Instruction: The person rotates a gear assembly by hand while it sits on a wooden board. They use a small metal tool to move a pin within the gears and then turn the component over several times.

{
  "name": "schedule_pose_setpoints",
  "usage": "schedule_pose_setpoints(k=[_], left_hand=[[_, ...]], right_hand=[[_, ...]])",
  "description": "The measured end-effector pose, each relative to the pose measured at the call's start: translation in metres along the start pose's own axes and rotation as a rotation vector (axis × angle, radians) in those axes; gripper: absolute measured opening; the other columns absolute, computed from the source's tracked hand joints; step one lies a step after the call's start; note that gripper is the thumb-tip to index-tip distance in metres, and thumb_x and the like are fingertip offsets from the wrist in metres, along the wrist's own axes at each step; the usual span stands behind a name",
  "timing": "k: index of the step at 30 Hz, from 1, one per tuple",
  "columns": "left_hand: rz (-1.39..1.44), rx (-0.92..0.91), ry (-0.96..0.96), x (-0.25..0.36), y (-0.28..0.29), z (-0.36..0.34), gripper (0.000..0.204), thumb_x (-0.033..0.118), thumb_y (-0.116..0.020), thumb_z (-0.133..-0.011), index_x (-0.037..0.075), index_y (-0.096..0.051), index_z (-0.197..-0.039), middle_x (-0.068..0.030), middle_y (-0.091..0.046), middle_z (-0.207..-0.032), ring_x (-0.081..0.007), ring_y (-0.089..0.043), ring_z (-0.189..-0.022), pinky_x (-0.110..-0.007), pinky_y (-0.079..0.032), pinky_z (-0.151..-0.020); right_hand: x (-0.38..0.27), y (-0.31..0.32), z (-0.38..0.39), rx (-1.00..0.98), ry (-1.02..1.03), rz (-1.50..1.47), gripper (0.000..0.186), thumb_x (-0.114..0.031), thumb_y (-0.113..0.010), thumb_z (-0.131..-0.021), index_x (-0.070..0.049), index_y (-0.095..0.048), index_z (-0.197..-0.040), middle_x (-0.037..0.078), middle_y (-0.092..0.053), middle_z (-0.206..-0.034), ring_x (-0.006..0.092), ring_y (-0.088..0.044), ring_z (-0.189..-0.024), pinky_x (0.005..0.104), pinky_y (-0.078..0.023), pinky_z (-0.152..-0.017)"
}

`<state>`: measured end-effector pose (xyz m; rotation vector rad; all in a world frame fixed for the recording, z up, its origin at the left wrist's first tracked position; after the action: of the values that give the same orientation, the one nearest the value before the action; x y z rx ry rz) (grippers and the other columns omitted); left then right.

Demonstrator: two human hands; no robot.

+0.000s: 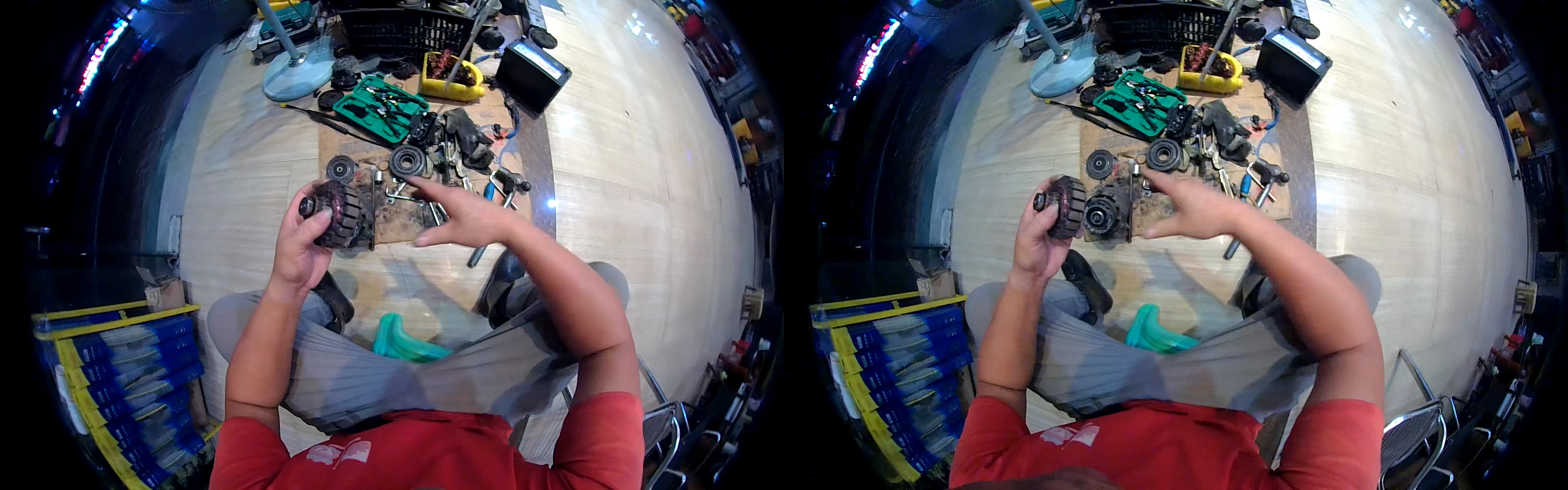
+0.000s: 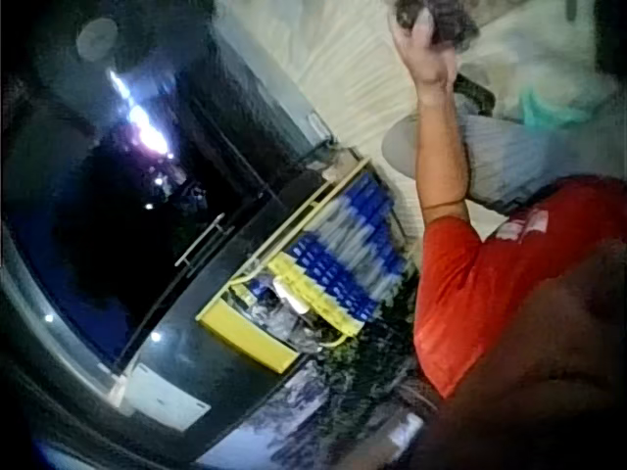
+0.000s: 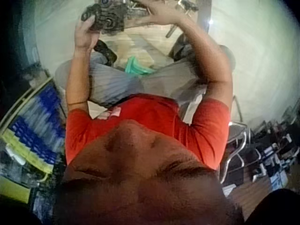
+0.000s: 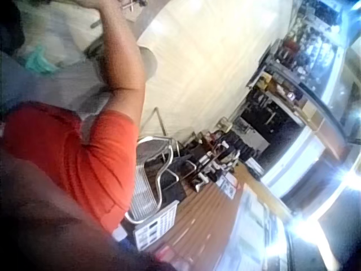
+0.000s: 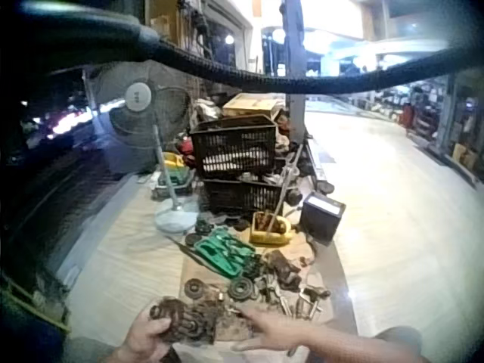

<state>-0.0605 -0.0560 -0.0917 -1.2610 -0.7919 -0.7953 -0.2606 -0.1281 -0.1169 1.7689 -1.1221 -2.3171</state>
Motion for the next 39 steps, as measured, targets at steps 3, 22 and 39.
schedule_pose_setpoints(k=[3,22,39], left_hand=[[-0.058,-0.062,0.053,-0.01,-0.018,0.002,0.066,0.018,-0.072,-0.08,0.002,-0.04,-0.135,-0.012,-0.058,-0.117,-0.0226,-0.062,-0.102,-0.037,-0.053,-0.086],[-0.438,0.376,-0.104,-0.01,0.024,-0.003,0.051,0.001,-0.07,-0.084,0.002,-0.045,-0.129,-0.0101,-0.061,-0.113,-0.0175,-0.063,-0.101,-0.033,-0.052,-0.087],[-0.081,0.21,-0.28,0.019,0.006,-0.002,0.043,0.01,-0.064,-0.092,0.006,-0.044,-0.13,-0.0085,-0.061,-0.115,-0.018,-0.062,-0.099,-0.033,-0.054,-0.081]], right_hand=[[-0.027,-0.025,-0.009,0.079,0.12,-0.293,0.082,-0.022,-0.073,-0.087,-0.003,-0.025,-0.151,0.021,-0.055,-0.134,0.0288,-0.054,-0.124,0.037,-0.041,-0.106],[-0.074,0.001,0.01,0.065,0.145,0.243,0.021,-0.024,-0.055,-0.092,-0.007,-0.067,-0.095,0.017,-0.068,-0.08,0.0379,-0.066,-0.077,0.0463,-0.053,-0.067],[-0.014,-0.024,-0.008,0.179,-0.157,0.229,0.043,-0.023,-0.062,-0.09,0.001,-0.054,-0.124,0.025,-0.067,-0.088,0.044,-0.063,-0.086,0.05,-0.05,-0.076]])
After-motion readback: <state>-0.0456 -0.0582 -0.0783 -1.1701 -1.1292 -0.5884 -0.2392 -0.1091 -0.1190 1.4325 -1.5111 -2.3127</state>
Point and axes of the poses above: each hand's wrist, its own z-axis away from the middle knuckle, its own y-axis out of the back of the hand, x = y × z, the point moved 8 cm from there along -z, towards the middle knuckle
